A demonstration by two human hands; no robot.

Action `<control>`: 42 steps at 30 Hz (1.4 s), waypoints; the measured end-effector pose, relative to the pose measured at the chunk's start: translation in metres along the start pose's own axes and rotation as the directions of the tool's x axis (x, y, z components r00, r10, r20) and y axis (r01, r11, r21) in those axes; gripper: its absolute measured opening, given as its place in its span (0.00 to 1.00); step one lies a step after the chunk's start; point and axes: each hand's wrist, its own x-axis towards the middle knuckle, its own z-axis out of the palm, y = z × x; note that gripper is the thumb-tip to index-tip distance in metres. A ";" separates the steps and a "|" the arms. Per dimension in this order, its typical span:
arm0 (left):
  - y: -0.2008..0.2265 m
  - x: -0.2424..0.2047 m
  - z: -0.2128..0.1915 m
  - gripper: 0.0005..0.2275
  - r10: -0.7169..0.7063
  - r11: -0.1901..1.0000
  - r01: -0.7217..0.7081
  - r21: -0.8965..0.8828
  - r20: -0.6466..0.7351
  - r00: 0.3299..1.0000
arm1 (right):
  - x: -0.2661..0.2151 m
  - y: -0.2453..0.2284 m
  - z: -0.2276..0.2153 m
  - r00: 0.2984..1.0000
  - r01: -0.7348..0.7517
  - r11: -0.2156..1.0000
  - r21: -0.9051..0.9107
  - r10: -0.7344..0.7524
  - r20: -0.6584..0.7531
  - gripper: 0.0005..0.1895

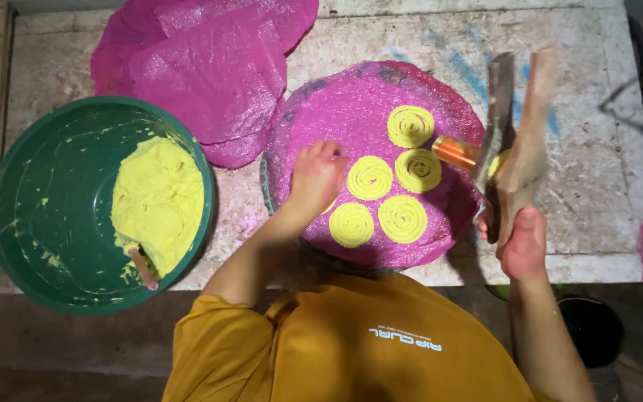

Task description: The person uses a wooden extruder to apply yellow dough in spiral patterns onto a pink textured surface. They repeatedly load the extruder from a green bowl and press out spirals, arranging them in rows on the pink base.

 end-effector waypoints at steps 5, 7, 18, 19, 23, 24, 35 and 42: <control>0.042 0.024 -0.086 0.30 0.203 0.948 -0.227 -0.224 -0.124 0.971 | 0.038 -0.064 0.033 0.922 0.147 0.935 -0.323 -0.011 0.387 0.38; 0.058 0.038 -0.118 0.24 0.094 0.923 -0.034 -0.384 0.139 0.986 | 0.051 -0.098 0.056 0.809 0.444 0.766 -0.464 -0.120 0.576 0.36; 0.073 -0.063 -0.260 0.07 0.060 0.669 0.546 -0.503 0.770 0.635 | 0.071 -0.212 0.243 -0.131 0.916 0.354 0.188 -0.179 0.975 0.32; 0.069 -0.080 -0.269 0.10 -0.014 0.571 0.687 -0.449 0.832 0.555 | 0.061 -0.207 0.253 -0.108 0.800 0.593 0.094 -0.012 0.994 0.25; 0.045 -0.146 -0.288 0.13 -0.050 0.680 0.532 -0.504 0.692 0.720 | 0.024 -0.179 0.284 -0.161 0.555 0.830 -0.050 0.166 0.973 0.17; 0.034 -0.164 -0.291 0.13 -0.015 0.676 0.450 -0.584 0.599 0.800 | 0.019 -0.171 0.292 -0.174 0.466 0.883 -0.047 0.144 0.974 0.15; -0.092 -0.290 -0.270 0.11 -0.518 0.146 0.668 -0.730 0.518 0.680 | 0.081 -0.180 0.403 -0.326 0.850 -0.491 0.191 -0.207 0.922 0.17; -0.157 -0.336 -0.236 0.11 -0.753 -0.012 0.500 -0.866 0.337 0.565 | 0.089 -0.155 0.493 -0.182 0.892 -0.445 -0.074 -0.505 0.844 0.17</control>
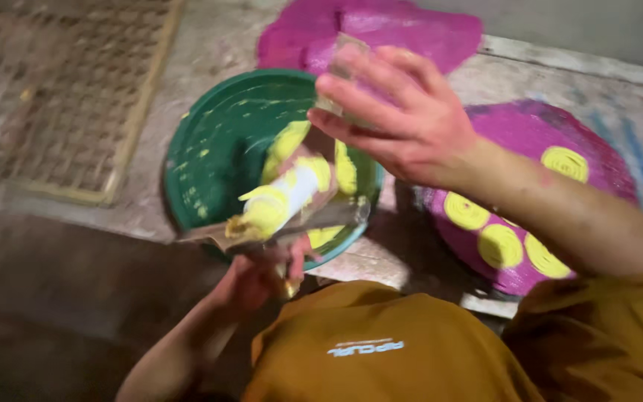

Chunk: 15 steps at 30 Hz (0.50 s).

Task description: The person uses a wooden extruder to apply yellow dough in spiral patterns onto a pink textured surface. They repeatedly load the extruder from a green bowl and press out spirals, arranging them in rows on the pink base.

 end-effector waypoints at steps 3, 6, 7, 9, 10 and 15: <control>-0.017 0.008 -0.025 0.12 0.066 0.994 -0.081 -0.074 -0.190 0.980 | 0.004 -0.040 0.044 0.953 -0.301 0.856 0.420 0.258 0.157 0.23; -0.032 0.019 -0.044 0.14 0.423 0.893 -0.319 0.319 -0.348 0.837 | -0.006 -0.104 0.108 0.601 -0.657 0.643 0.393 0.134 0.788 0.13; -0.037 0.023 -0.048 0.15 0.658 0.671 -0.389 0.632 -0.266 0.704 | -0.010 -0.129 0.131 0.492 -0.710 0.617 0.338 0.092 0.866 0.17; -0.043 0.033 -0.051 0.19 0.818 0.381 -0.356 0.853 -0.131 0.561 | -0.015 -0.170 0.170 0.305 -0.738 0.628 0.246 -0.015 0.952 0.22; -0.043 0.038 -0.050 0.20 0.813 0.410 -0.342 0.846 -0.169 0.557 | -0.015 -0.181 0.183 0.232 -0.717 0.661 0.222 -0.074 0.970 0.22; -0.047 0.046 -0.038 0.19 0.828 0.362 -0.241 0.901 -0.192 0.526 | -0.007 -0.174 0.209 0.309 -0.513 0.824 0.240 -0.083 0.947 0.18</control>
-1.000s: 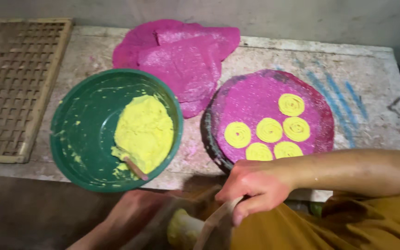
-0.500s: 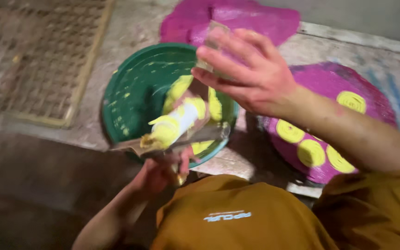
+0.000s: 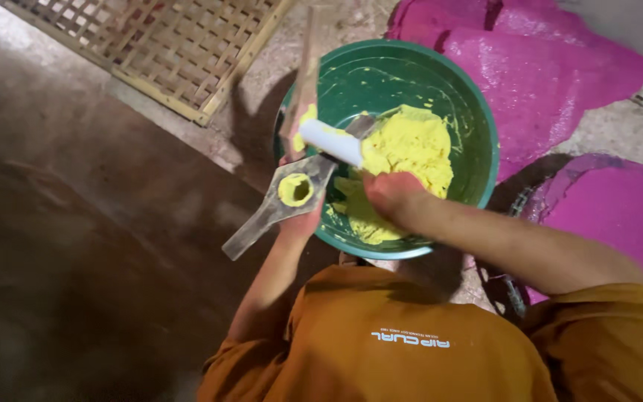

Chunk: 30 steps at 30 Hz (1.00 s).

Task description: The person uses a wooden extruder to apply yellow dough in spiral patterns onto a pink textured surface. They repeatedly load the extruder from a green bowl and press out spirals, arranging them in rows on the pink base.

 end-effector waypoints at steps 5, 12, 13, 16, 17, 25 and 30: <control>0.011 0.003 0.006 0.24 -0.261 0.789 0.258 -0.558 0.076 0.962 | -0.002 -0.019 -0.022 0.988 0.098 0.847 -0.523 -0.019 0.155 0.26; 0.020 0.004 0.003 0.26 -0.369 0.672 0.271 -0.689 0.005 0.929 | -0.026 0.001 0.011 0.976 0.192 0.951 -0.243 -0.210 -0.050 0.27; 0.020 0.004 0.003 0.26 -0.383 0.580 0.275 -0.767 0.040 0.923 | -0.036 0.008 0.013 0.986 0.168 0.955 -0.244 -0.161 0.048 0.23; 0.019 0.003 0.007 0.26 -0.349 0.635 0.237 -0.736 0.001 0.937 | -0.071 0.020 0.010 0.965 0.167 0.971 -0.173 -0.125 0.231 0.15; 0.017 0.002 0.009 0.26 -0.323 0.703 0.216 -0.677 -0.034 0.946 | -0.088 0.021 0.007 0.974 0.157 0.984 -0.088 -0.140 0.180 0.19; 0.012 0.001 0.011 0.25 -0.393 0.405 0.318 -0.857 0.151 0.907 | -0.056 0.001 -0.006 0.990 0.138 0.990 0.028 -0.137 -0.034 0.16; 0.024 0.009 -0.005 0.25 -0.217 0.916 0.185 -0.355 -0.053 0.975 | -0.060 0.010 0.005 0.981 0.192 0.981 -0.029 -0.191 0.043 0.19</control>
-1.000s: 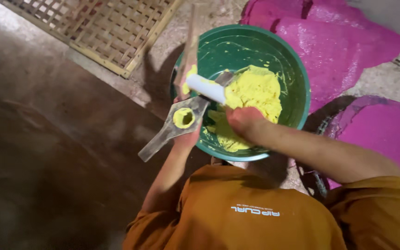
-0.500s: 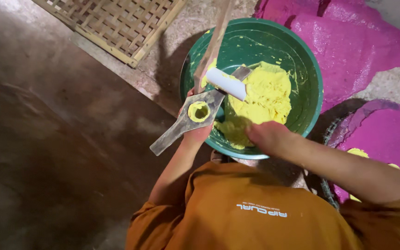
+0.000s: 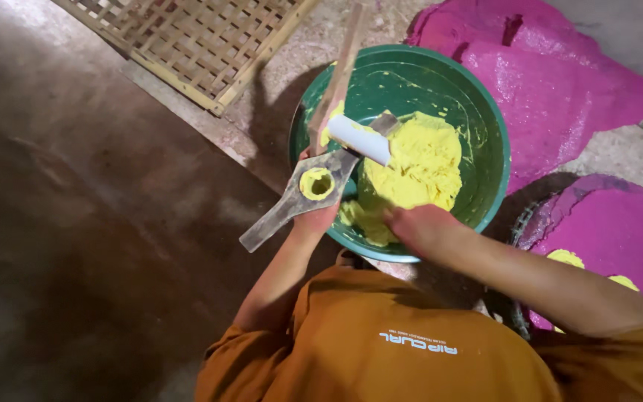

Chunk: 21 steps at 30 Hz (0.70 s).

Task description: The person uses a wooden extruder to apply yellow dough in spiral patterns onto a pink textured surface. They repeatedly load the extruder from a green bowl and press out spirals, arranging them in rows on the pink base.

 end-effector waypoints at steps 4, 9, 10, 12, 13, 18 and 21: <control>0.014 0.007 -0.003 0.22 -0.058 0.996 0.057 -0.068 -0.008 0.998 | -0.018 0.000 0.001 0.995 0.053 0.984 -0.168 -0.039 0.088 0.22; 0.021 0.013 -0.005 0.23 -0.133 0.984 0.130 -0.119 -0.020 0.991 | 0.001 -0.014 -0.005 0.996 0.033 0.998 -0.054 -0.038 -0.078 0.26; 0.023 0.016 -0.006 0.23 -0.096 0.992 0.094 -0.080 -0.024 0.995 | -0.006 -0.015 -0.008 0.999 0.013 0.998 -0.055 -0.015 -0.037 0.29; 0.030 0.020 -0.010 0.23 -0.083 0.993 0.082 -0.088 -0.015 0.996 | -0.035 -0.006 -0.021 0.993 -0.016 0.986 -0.168 0.036 0.116 0.31; 0.034 0.023 -0.012 0.23 -0.106 0.985 0.105 -0.135 -0.001 0.994 | -0.054 0.005 -0.032 0.999 -0.005 0.998 0.056 0.002 0.050 0.27; 0.064 0.045 -0.019 0.26 0.042 0.921 -0.080 0.380 0.106 0.993 | -0.116 0.041 -0.120 0.931 -0.364 0.816 0.450 0.296 0.215 0.18; 0.076 0.047 -0.011 0.27 0.046 0.930 -0.160 0.330 0.329 0.943 | -0.098 0.023 -0.162 0.992 -0.077 0.909 0.410 0.112 -0.063 0.15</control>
